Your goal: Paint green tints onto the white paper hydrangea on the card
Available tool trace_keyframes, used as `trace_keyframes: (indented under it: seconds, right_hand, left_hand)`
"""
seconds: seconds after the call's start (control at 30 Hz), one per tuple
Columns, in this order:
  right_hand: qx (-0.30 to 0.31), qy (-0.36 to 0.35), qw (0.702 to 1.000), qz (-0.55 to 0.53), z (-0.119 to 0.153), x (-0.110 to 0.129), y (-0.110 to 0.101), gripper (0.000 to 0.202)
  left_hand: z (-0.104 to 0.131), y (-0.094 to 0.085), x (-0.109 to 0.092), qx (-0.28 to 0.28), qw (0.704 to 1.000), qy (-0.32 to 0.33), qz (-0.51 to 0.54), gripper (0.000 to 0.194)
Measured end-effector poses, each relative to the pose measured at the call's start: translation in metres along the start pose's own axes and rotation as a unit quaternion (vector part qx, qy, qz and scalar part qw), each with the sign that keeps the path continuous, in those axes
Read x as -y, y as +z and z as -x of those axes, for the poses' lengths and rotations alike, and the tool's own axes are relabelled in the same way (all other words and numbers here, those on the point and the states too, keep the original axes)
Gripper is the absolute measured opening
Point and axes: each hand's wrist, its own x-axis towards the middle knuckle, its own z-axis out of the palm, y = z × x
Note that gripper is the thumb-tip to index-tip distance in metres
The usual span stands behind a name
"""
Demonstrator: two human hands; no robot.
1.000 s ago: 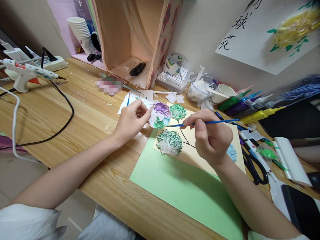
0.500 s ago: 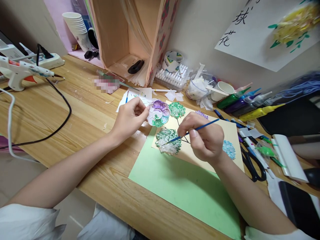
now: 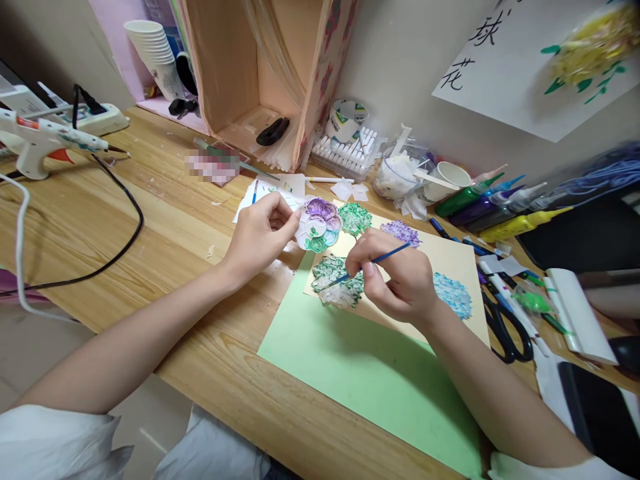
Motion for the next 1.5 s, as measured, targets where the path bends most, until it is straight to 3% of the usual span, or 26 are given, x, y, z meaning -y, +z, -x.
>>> trace_keyframes:
  seconds: [0.53,0.7,0.9,1.07,1.23,1.4,1.5]
  right_hand:
    - [-0.055,0.003,0.998,0.007,-0.0004,0.0021,-0.0041,0.020]
    - [-0.020,-0.012,1.000,0.007,-0.0010,0.0014,-0.0047,0.018]
    - [-0.054,0.006,0.999,-0.001,-0.0001,-0.0006,-0.0064,0.020]
    - [-0.016,-0.008,1.000,0.009,-0.0007,-0.0008,-0.0071,0.019]
    - [-0.057,0.020,0.998,0.003,0.0013,-0.0025,-0.0082,0.020]
    - [-0.013,-0.010,1.000,0.010,0.0001,-0.0025,-0.0083,0.018]
    - [-0.042,0.000,0.999,0.013,0.0004,-0.0027,-0.0086,0.018]
  left_hand:
    - [0.0003,0.0003,-0.0004,-0.003,1.000,0.004,-0.008,0.025]
    - [0.0002,0.0003,-0.0003,-0.001,1.000,-0.002,-0.008,0.024]
    - [0.0007,0.0001,0.0007,0.001,1.000,-0.004,-0.002,0.025]
    - [0.0003,0.0001,0.0005,0.002,1.000,-0.005,0.002,0.025]
    - [-0.0001,0.0003,0.0013,0.002,1.000,-0.004,0.001,0.024]
    - [0.0001,0.0001,0.0020,0.001,1.000,-0.002,-0.001,0.025]
    - [0.0002,0.0000,0.0014,0.000,1.000,-0.002,-0.002,0.026]
